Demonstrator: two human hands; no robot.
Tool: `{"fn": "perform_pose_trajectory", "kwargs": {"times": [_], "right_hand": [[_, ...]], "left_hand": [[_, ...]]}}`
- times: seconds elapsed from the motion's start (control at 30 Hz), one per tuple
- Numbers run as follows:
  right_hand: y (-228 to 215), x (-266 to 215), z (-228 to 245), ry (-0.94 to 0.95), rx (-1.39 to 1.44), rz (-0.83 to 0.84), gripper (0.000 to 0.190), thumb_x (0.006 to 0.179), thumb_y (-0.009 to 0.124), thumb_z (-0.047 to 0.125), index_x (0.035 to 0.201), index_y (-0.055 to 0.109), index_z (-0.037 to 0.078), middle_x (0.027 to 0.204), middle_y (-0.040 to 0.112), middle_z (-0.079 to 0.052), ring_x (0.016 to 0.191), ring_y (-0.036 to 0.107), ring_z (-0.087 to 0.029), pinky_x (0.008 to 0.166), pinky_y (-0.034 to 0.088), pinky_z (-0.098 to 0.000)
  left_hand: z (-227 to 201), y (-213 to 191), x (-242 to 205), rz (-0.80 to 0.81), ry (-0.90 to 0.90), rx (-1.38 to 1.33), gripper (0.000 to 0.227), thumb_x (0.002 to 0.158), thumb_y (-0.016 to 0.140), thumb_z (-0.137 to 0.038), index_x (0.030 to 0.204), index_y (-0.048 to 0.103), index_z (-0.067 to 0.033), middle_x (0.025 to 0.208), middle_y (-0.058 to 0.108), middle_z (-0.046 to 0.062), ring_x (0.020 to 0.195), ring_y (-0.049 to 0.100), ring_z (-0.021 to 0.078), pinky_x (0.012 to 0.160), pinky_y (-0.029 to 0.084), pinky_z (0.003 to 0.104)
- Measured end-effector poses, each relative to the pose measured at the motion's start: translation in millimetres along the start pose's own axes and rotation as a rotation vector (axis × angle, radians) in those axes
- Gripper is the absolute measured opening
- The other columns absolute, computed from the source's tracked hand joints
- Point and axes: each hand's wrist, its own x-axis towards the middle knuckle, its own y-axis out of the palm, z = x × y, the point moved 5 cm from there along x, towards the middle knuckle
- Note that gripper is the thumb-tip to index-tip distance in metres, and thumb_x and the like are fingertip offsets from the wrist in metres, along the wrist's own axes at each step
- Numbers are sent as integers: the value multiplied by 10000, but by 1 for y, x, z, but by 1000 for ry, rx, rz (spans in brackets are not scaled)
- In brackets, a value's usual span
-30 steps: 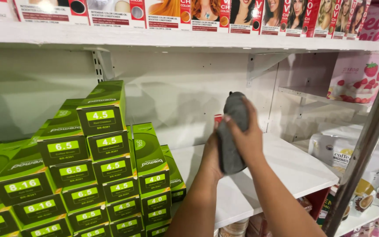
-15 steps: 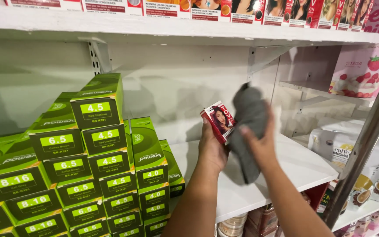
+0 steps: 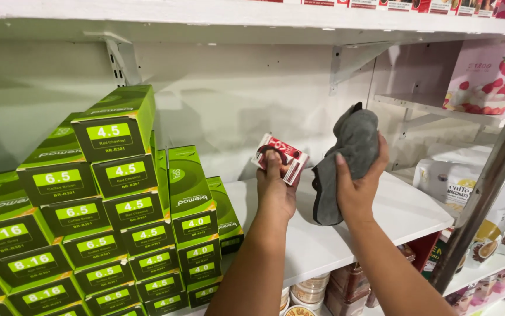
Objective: The person wipes small red boxes with a cloth and places them on a shelf among other similar boxes. They then pick up a notebook and pen and write on the notebook while standing in front of the shelf.
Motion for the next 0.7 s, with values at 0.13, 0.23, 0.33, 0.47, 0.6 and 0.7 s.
{"fn": "perform_pose_trajectory", "kwargs": {"times": [0.13,0.23,0.33,0.47,0.6,0.7], "right_hand": [[13,-1,29,-108,-26,160,947,879,785,52,1619,195,55,1595,343,-214,1471,392,-297,1232,342,-406],[30,-8,34,-96,165,495,1083,771,824,59,1600,127,56,1574,327,-220,1449,389,-315,1174,354,-411],[29,-10,15,23,135,547,1019,788,834,39,1592,211,90,1501,482,-185,1389,514,-293,1133,439,-393],[14,-2,-11,34,118,294,784,924,744,-11,1590,341,85,1522,524,-170,1414,532,-284,1180,437,-388],[-6,5,-7,271,337,9,654,1017,682,159,1568,336,94,1464,542,-133,1310,579,-252,1107,503,-368],[5,1,-5,93,157,298,755,932,732,152,1597,386,64,1558,478,-137,1432,464,-265,1198,362,-374]], "left_hand": [[14,-13,23,23,53,-215,448,966,635,-462,1239,573,-112,1132,655,4,985,664,175,921,593,403],[7,-3,3,19,-51,111,511,1024,626,-513,1270,636,-65,1128,677,65,975,643,194,888,517,404],[1,9,-14,28,-159,107,469,933,563,-514,1252,613,-175,1130,710,18,983,686,192,875,561,420],[-10,21,-30,20,-175,153,515,922,618,-504,1335,579,-198,1125,677,22,975,667,206,820,537,415],[-10,10,-30,-88,-117,340,533,934,665,-465,1391,579,-205,1137,716,52,907,653,194,766,521,368],[3,-2,8,112,399,496,506,916,749,-420,1317,706,-115,1103,790,66,938,733,140,807,589,279]]}}
